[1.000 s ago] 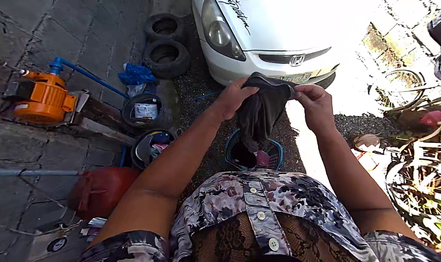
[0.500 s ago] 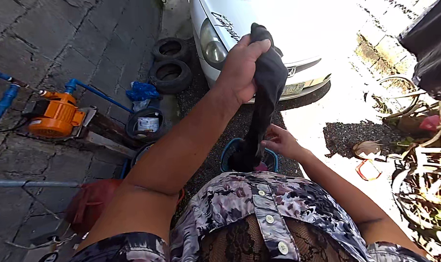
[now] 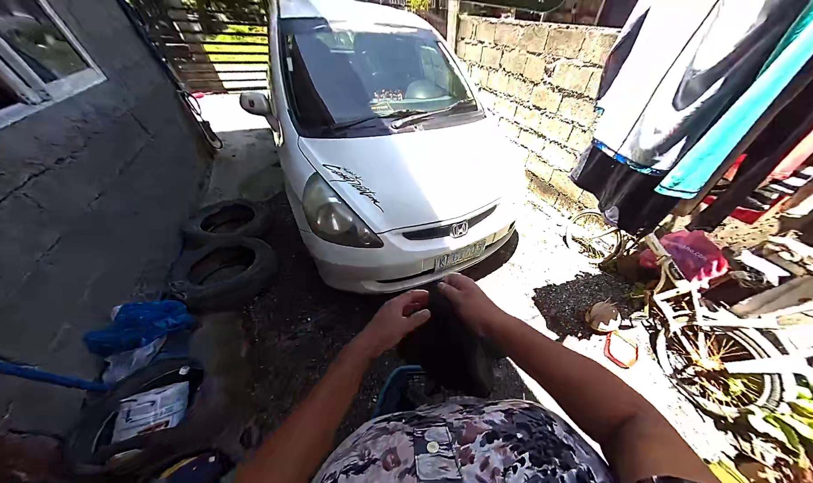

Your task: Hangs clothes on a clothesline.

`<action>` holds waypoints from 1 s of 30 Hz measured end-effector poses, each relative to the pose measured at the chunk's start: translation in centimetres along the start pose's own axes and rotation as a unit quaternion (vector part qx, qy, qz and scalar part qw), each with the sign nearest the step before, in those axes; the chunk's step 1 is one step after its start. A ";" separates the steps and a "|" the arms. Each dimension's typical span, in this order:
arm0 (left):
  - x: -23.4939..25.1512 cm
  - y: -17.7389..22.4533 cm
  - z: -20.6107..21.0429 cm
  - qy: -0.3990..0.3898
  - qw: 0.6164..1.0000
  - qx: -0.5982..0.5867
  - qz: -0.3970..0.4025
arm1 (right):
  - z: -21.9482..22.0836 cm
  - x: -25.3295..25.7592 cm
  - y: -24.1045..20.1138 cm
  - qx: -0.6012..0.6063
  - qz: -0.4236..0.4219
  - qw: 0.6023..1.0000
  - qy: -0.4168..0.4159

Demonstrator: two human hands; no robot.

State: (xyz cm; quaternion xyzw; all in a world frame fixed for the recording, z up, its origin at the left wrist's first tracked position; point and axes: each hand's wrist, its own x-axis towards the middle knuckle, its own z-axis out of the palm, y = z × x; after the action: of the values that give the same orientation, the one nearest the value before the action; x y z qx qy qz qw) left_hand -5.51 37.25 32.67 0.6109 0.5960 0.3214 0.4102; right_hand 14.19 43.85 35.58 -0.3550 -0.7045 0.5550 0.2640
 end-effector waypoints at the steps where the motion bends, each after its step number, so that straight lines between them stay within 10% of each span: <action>1: -0.2 -0.1 0.5 0.008 0.999 -0.026 0.028 | 1.3 0.7 -0.7 -0.015 0.005 1.000 -0.012; 15: -0.3 -1.8 -7.2 0.096 0.971 0.136 0.174 | 4.3 2.0 -9.8 -0.199 -0.020 0.978 0.062; 18: -1.0 -1.9 -10.8 0.094 0.978 0.019 0.184 | 3.5 1.3 -10.3 -0.257 -0.022 0.962 0.086; 21: -1.1 -3.4 -11.2 0.159 0.912 -0.025 0.377 | 4.3 1.3 -11.4 -0.299 -0.019 0.948 0.112; 24: -0.1 -4.4 -12.0 0.209 0.828 0.169 0.491 | 4.9 2.0 -13.1 -0.333 -0.049 0.931 0.142; 30: -0.7 -5.8 -14.8 0.311 0.881 0.229 0.273 | 6.9 3.2 -15.2 -0.406 -0.068 0.908 0.076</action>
State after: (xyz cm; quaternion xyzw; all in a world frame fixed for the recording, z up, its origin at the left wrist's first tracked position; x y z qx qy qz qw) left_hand -21.28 37.99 34.32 0.6947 0.5595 0.4491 -0.0515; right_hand 3.84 40.25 48.53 -0.4240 -0.8691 0.1735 0.1867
